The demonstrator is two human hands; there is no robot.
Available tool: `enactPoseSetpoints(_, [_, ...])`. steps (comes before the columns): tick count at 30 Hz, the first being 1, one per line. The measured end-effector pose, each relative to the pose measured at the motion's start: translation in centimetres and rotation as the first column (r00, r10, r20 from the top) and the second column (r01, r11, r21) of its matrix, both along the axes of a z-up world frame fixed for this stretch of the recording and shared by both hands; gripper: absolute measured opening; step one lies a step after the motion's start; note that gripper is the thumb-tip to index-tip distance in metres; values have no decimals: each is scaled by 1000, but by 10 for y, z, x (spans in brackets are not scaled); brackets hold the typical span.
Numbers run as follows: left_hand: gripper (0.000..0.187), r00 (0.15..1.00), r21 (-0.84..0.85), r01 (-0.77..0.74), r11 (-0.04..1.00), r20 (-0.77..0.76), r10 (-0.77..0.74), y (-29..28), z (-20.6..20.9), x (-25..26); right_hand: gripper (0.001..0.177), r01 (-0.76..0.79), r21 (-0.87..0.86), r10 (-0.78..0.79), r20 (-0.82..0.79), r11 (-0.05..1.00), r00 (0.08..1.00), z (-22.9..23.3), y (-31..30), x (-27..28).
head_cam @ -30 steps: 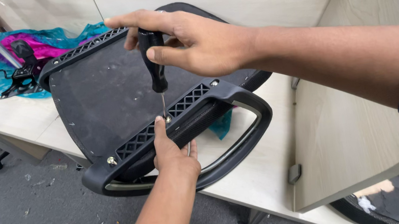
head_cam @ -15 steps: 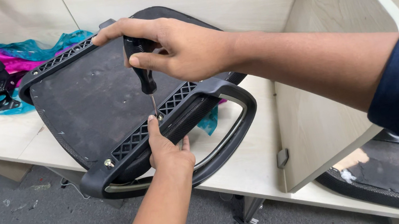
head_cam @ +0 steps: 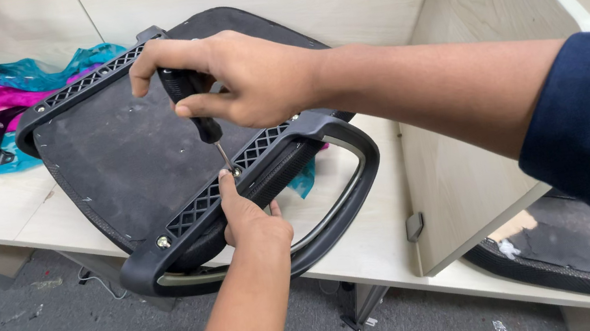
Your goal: The person attaches two black plastic side rails to a black upholstered chair seat using a screwdriver and screws. They align the rails, insert screws, and tighten them to secure the components.
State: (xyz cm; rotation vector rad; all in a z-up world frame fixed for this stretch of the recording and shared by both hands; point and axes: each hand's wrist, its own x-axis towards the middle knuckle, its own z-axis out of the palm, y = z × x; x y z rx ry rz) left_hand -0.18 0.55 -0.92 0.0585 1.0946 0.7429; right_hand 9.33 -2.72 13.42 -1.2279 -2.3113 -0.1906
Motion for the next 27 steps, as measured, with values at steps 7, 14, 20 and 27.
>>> enactPoseSetpoints(7, [61, 997, -21, -71, 997, 28, 72, 1, -2, 5, 37, 25, -124, -21, 32, 992, 999, 6, 13, -10])
enactPoseSetpoints(14, [49, 993, 10, -59, 998, 100, 58, 16, -12, 4, 40, -39, -206, 32, -39, 978, 999, 14, 0, 0])
enactPoseSetpoints(20, [49, 998, 58, -58, 997, 33, 56, 25, -12, -3, 38, 3, -1, -3, 44, 1000, 999, 16, 4, 8])
enactPoseSetpoints(27, [42, 975, 89, -161, 983, 170, 145, 23, -10, -3, 32, 107, 6, -107, -5, 994, 994, 11, 14, 13])
